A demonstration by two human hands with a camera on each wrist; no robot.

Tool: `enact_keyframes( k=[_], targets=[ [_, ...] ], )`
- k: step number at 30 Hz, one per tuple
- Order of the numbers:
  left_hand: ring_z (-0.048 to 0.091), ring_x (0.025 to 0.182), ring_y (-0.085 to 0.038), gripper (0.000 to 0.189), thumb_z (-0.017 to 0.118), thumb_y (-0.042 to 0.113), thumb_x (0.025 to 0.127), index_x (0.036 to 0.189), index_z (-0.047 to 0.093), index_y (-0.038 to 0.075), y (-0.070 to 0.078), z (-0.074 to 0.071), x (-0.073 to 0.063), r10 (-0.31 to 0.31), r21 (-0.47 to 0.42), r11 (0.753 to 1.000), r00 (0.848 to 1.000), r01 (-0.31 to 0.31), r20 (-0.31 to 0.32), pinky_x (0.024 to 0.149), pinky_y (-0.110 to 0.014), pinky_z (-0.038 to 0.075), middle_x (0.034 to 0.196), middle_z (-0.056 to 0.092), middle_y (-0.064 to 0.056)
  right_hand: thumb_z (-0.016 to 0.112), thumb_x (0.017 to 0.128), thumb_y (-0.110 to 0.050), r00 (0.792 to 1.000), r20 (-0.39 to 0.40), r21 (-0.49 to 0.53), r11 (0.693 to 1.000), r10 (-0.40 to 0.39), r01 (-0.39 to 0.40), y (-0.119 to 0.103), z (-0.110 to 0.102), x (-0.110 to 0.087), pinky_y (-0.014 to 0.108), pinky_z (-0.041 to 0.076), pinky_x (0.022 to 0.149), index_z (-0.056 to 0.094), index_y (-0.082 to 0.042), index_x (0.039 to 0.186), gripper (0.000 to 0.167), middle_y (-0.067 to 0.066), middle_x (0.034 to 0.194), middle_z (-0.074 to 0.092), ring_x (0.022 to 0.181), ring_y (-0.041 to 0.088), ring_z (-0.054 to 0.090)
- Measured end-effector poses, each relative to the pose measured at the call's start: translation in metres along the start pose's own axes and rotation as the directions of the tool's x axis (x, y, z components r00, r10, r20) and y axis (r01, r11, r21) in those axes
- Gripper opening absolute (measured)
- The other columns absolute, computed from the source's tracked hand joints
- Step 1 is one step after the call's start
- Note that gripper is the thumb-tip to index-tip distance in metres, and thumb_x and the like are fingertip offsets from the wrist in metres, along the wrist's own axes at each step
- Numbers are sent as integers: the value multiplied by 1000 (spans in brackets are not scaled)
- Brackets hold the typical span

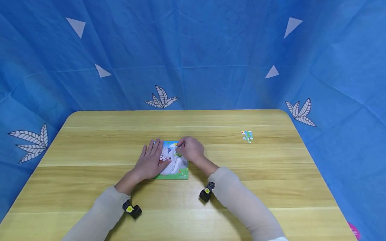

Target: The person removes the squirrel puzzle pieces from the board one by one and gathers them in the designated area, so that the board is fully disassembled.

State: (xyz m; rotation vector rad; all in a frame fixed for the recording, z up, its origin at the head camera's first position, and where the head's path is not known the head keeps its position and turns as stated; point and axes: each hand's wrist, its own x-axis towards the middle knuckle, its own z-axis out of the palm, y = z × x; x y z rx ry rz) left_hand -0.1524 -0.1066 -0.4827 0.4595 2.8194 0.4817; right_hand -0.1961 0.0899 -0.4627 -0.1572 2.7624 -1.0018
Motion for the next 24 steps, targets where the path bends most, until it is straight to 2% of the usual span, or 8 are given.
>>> enact_keyframes(
  k=[6, 16, 24],
  targets=[
    [-10, 155, -35, 90, 44, 55, 104, 162, 3, -1, -1, 0, 0, 9, -2, 1000, 1000, -9, -1, 123, -57, -4, 170, -3, -17, 79, 89, -24, 1000, 15, 2, 1000, -6, 6, -1, -1, -2, 27, 39, 58, 73, -19, 92, 9, -5, 75, 62, 65, 11, 55],
    [-10, 155, -35, 90, 42, 57, 104, 162, 2, -1, -3, 1, 0, 13, 1, 1000, 1000, -13, -10, 123, -56, -4, 170, -3, -16, 77, 91, -22, 999, 31, 1, 999, -32, 32, -1, -1, -1, 26, 37, 56, 73, -16, 92, 8, -4, 73, 61, 64, 12, 52],
    [-9, 156, -35, 90, 46, 52, 104, 161, 5, -3, -1, 0, -1, 10, -28, 1000, 1000, -10, -19, 123, -55, -4, 170, 0, -19, 78, 91, -21, 999, 13, 11, 999, -42, 42, 0, 1, 0, 26, 37, 57, 74, -15, 92, 8, -4, 71, 60, 63, 11, 52]
  ],
)
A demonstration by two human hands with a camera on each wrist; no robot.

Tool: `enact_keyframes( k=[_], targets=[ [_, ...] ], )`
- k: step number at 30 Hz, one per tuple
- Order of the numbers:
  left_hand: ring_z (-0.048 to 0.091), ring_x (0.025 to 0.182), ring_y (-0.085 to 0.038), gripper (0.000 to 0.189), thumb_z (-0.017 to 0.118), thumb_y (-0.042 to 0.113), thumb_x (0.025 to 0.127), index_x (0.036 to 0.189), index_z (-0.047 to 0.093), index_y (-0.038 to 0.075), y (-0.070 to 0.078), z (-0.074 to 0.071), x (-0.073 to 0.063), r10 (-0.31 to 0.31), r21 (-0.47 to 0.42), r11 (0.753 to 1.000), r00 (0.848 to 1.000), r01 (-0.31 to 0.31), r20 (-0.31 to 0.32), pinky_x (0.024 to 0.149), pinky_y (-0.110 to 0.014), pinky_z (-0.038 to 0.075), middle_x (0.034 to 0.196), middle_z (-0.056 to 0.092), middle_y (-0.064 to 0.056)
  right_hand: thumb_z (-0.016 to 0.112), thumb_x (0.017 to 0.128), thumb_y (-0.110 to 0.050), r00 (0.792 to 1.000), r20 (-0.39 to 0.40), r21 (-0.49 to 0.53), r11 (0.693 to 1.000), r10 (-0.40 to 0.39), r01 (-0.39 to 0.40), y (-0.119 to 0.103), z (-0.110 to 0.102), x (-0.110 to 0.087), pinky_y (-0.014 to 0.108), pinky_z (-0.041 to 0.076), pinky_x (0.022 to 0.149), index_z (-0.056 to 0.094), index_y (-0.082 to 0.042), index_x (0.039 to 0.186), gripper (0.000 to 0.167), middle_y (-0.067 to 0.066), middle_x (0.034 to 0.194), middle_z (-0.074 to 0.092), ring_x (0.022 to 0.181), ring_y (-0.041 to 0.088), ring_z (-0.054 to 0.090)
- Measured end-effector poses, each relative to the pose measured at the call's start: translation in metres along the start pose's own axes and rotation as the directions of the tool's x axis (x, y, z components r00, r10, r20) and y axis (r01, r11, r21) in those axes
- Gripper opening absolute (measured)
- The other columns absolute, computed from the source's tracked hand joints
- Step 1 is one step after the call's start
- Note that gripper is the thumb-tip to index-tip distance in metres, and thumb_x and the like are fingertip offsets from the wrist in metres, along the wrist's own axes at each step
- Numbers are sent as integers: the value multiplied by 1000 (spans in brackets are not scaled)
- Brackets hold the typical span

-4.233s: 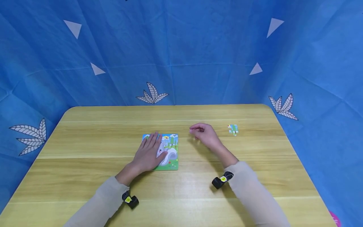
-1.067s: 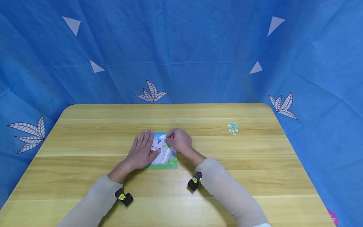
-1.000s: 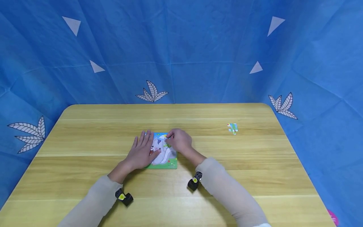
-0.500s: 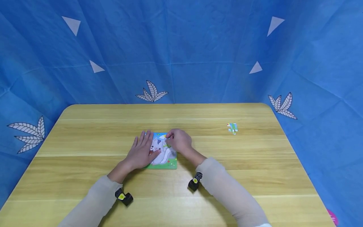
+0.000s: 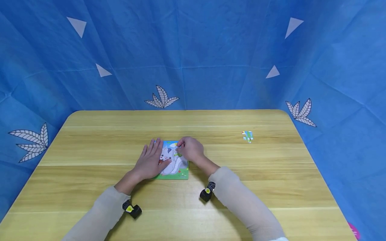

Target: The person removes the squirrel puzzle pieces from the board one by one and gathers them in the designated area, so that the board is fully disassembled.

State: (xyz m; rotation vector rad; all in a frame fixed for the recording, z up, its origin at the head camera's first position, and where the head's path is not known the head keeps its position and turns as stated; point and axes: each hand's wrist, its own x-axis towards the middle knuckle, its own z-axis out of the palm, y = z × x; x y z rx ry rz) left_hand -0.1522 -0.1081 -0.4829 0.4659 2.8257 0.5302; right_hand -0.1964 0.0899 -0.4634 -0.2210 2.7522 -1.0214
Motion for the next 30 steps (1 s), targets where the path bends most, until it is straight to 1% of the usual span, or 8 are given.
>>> enact_keyframes(
  k=[6, 11, 15, 20, 24, 26, 27, 30],
  targets=[
    [-11, 155, -33, 90, 42, 57, 104, 162, 1, 0, -3, 3, 2, -5, 21, 1000, 1000, 5, 6, 123, -54, -4, 170, -3, -15, 79, 90, -21, 1000, -7, 19, 1000, -1, 1, 0, 0, -1, 26, 38, 58, 73, -14, 92, 9, -5, 72, 61, 64, 11, 53],
    [-10, 155, -34, 90, 44, 56, 104, 162, 4, 0, 0, 0, 1, -7, 17, 1000, 1000, 7, 11, 123, -55, -4, 170, -2, -16, 79, 89, -19, 1000, -6, 45, 999, 1, -1, 0, 0, 0, 26, 39, 60, 72, -14, 91, 9, -5, 74, 62, 66, 11, 55],
    [-10, 155, -35, 90, 45, 56, 104, 162, 5, 0, 1, -2, 0, -7, 16, 1000, 1000, 7, 16, 123, -55, -4, 170, -3, -16, 79, 88, -18, 1000, -2, 66, 998, 10, -10, 0, -1, 0, 26, 43, 62, 73, -13, 91, 9, -3, 76, 65, 69, 12, 58],
    [-11, 155, -35, 89, 45, 54, 104, 161, 5, -1, 3, -4, 1, -5, 22, 1000, 1000, 4, 26, 123, -55, -5, 169, -3, -17, 80, 86, -15, 999, 17, 156, 987, 34, -36, -2, -5, 1, 26, 48, 64, 73, -11, 91, 9, 0, 80, 68, 72, 14, 61],
    [-11, 155, -36, 89, 45, 54, 104, 161, 5, -1, 5, -7, 0, -9, 20, 1000, 999, 9, 36, 123, -55, -6, 169, -3, -17, 79, 88, -12, 997, 48, 276, 959, 52, -64, -1, -7, 0, 24, 50, 59, 74, -7, 94, 10, 3, 82, 70, 67, 14, 63],
    [-10, 155, -37, 88, 46, 52, 104, 161, 6, -2, 6, -8, -1, -10, 12, 1000, 999, 10, 33, 123, -56, -5, 169, -2, -18, 78, 89, -11, 997, 56, 318, 945, 59, -73, -1, -7, 0, 24, 50, 56, 75, -5, 96, 10, 4, 82, 72, 63, 14, 62],
    [-10, 155, -37, 88, 47, 52, 104, 161, 7, -2, 6, -8, -1, -9, 10, 1000, 999, 9, 31, 123, -56, -5, 169, -2, -18, 78, 90, -12, 997, 56, 329, 941, 59, -74, -1, -7, 0, 24, 50, 56, 75, -5, 97, 10, 4, 82, 72, 61, 14, 62],
    [-10, 155, -37, 88, 46, 52, 104, 161, 6, -2, 5, -6, -1, -8, 14, 1000, 999, 8, 32, 123, -56, -5, 169, -2, -17, 77, 91, -13, 997, 43, 313, 947, 57, -68, -1, -6, 0, 24, 50, 57, 78, -7, 97, 9, 2, 82, 74, 63, 13, 62]
  ],
)
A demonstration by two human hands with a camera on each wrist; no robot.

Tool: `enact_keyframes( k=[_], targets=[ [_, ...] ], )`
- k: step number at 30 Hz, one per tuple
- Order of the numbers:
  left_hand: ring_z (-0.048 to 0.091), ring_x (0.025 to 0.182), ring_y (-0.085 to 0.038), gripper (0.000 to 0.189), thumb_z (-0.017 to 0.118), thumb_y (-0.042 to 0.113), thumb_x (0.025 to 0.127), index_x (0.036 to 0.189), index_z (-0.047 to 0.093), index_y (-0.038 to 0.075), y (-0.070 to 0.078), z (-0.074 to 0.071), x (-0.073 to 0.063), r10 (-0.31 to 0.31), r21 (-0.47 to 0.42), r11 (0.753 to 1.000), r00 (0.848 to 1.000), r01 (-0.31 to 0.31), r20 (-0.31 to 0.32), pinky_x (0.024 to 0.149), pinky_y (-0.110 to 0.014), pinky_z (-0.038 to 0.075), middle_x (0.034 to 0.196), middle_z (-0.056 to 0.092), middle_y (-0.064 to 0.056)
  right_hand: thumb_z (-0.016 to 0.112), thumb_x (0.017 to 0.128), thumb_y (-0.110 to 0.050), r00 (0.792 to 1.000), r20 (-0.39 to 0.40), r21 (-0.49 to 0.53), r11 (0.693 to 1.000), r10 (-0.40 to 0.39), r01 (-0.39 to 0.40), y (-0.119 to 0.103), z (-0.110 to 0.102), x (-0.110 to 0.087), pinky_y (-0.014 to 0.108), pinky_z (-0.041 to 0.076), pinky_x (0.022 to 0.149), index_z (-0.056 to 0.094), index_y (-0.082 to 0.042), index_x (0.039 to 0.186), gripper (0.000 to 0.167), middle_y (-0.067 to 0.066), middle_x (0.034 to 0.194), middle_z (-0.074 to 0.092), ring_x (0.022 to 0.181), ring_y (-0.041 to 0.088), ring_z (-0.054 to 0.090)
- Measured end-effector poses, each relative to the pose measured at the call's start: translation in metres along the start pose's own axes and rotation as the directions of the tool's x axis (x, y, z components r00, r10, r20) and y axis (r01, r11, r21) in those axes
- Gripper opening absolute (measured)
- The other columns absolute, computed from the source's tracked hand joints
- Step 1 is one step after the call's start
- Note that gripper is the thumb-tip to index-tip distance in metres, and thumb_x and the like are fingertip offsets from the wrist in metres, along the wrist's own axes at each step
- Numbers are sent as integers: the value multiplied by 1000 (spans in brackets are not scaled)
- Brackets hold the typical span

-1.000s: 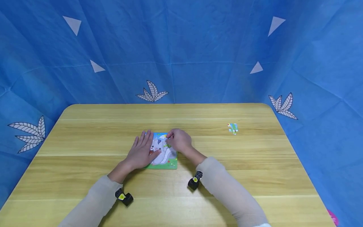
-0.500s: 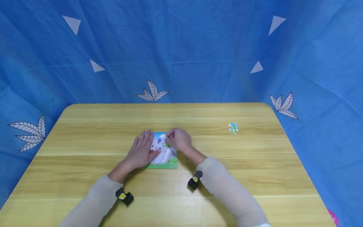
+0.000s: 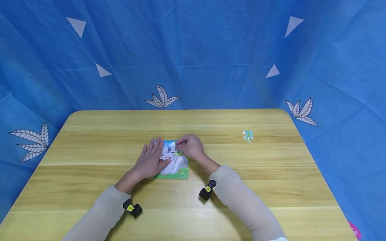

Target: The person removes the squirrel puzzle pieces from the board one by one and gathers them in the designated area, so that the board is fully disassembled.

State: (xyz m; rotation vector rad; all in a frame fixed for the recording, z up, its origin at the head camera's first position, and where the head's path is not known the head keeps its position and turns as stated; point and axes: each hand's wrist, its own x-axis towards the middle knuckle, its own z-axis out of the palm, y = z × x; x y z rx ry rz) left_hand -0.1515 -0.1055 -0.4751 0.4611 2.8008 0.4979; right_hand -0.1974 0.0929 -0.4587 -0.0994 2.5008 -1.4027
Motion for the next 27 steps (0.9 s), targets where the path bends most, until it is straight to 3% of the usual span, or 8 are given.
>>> enact_keyframes(
  k=[6, 17, 27],
  targets=[
    [-13, 155, -35, 88, 42, 55, 105, 161, 3, 0, -3, 3, 1, -1, 3, 1000, 1000, 1, 12, 123, -56, -5, 169, -5, -15, 78, 91, -16, 1000, -8, -45, 999, 28, -28, -2, 2, 1, 26, 50, 66, 79, -9, 93, 7, 0, 84, 73, 75, 14, 64],
    [-13, 155, -34, 90, 44, 56, 104, 161, 4, 0, -4, 2, -2, 9, -28, 1000, 1000, -9, 8, 123, -55, -6, 169, -5, -15, 76, 92, -16, 996, 24, 14, 996, 83, -83, -4, -1, 2, 26, 47, 64, 79, -9, 94, 8, 3, 91, 73, 75, 16, 59],
    [-10, 155, -35, 90, 46, 54, 104, 161, 4, -1, -3, -1, -1, 8, -29, 1000, 1000, -8, -6, 123, -55, -5, 170, -3, -17, 76, 93, -16, 995, 25, 65, 993, 94, -95, -7, -3, 1, 28, 48, 70, 79, -8, 96, 9, 4, 98, 74, 85, 18, 61]
  ],
)
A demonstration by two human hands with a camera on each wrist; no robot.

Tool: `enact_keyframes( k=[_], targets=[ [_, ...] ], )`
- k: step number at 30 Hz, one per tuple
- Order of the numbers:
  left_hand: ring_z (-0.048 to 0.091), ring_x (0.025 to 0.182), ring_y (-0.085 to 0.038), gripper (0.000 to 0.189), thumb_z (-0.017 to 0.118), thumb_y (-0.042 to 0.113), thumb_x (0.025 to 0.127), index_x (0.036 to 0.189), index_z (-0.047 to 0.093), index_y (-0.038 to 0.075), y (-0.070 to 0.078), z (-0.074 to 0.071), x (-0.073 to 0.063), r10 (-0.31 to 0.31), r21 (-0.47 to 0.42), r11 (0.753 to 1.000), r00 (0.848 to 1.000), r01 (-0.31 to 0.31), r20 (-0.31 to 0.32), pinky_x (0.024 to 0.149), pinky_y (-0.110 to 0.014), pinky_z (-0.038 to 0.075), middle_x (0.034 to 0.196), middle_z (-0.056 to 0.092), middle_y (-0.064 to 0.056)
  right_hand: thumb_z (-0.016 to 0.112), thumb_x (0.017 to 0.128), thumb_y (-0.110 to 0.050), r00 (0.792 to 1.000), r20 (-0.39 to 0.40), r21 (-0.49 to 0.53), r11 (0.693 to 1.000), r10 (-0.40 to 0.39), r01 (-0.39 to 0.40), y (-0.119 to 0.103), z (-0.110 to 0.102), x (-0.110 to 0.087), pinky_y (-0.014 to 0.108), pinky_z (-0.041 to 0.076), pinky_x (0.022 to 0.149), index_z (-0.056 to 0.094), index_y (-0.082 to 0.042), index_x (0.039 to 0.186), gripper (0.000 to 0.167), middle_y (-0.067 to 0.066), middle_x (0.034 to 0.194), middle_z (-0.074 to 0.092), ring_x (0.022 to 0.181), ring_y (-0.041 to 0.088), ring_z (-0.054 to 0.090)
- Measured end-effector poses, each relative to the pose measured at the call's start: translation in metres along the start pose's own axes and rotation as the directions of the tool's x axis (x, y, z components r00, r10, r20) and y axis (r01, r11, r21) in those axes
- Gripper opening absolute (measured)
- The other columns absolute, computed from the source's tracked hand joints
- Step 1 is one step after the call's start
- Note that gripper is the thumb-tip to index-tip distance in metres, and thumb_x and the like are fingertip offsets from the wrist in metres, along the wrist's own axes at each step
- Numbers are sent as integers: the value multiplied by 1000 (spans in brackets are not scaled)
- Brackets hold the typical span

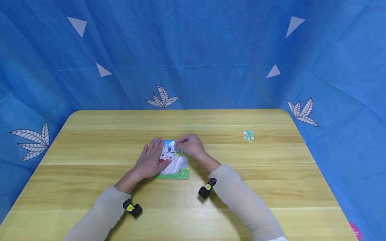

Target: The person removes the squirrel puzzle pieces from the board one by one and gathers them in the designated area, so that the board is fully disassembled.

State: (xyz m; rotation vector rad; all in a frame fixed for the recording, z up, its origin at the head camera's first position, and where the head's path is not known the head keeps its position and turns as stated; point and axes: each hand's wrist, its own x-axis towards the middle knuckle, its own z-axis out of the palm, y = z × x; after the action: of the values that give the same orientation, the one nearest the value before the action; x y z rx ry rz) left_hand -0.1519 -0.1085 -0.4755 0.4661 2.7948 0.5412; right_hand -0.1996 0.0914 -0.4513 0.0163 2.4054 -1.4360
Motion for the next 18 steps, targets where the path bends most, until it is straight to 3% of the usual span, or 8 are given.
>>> enact_keyframes(
  k=[14, 18],
  targets=[
    [-9, 155, -35, 90, 46, 54, 104, 161, 5, -1, 1, -1, -2, 5, -23, 1000, 1000, -5, -18, 123, -54, -4, 169, -3, -17, 74, 92, -10, 1000, 15, 116, 993, 4, -5, 8, -10, -2, 27, 52, 72, 76, -2, 105, 16, 8, 104, 73, 88, 17, 63],
    [-11, 155, -34, 90, 46, 56, 103, 162, 4, 1, 1, -1, -2, -7, -16, 1000, 1000, 7, -10, 123, -53, -6, 169, -4, -15, 73, 93, -11, 999, 42, 158, 987, -24, 17, 13, -17, -2, 26, 50, 69, 76, 0, 109, 19, 8, 104, 73, 79, 15, 59]
  ],
)
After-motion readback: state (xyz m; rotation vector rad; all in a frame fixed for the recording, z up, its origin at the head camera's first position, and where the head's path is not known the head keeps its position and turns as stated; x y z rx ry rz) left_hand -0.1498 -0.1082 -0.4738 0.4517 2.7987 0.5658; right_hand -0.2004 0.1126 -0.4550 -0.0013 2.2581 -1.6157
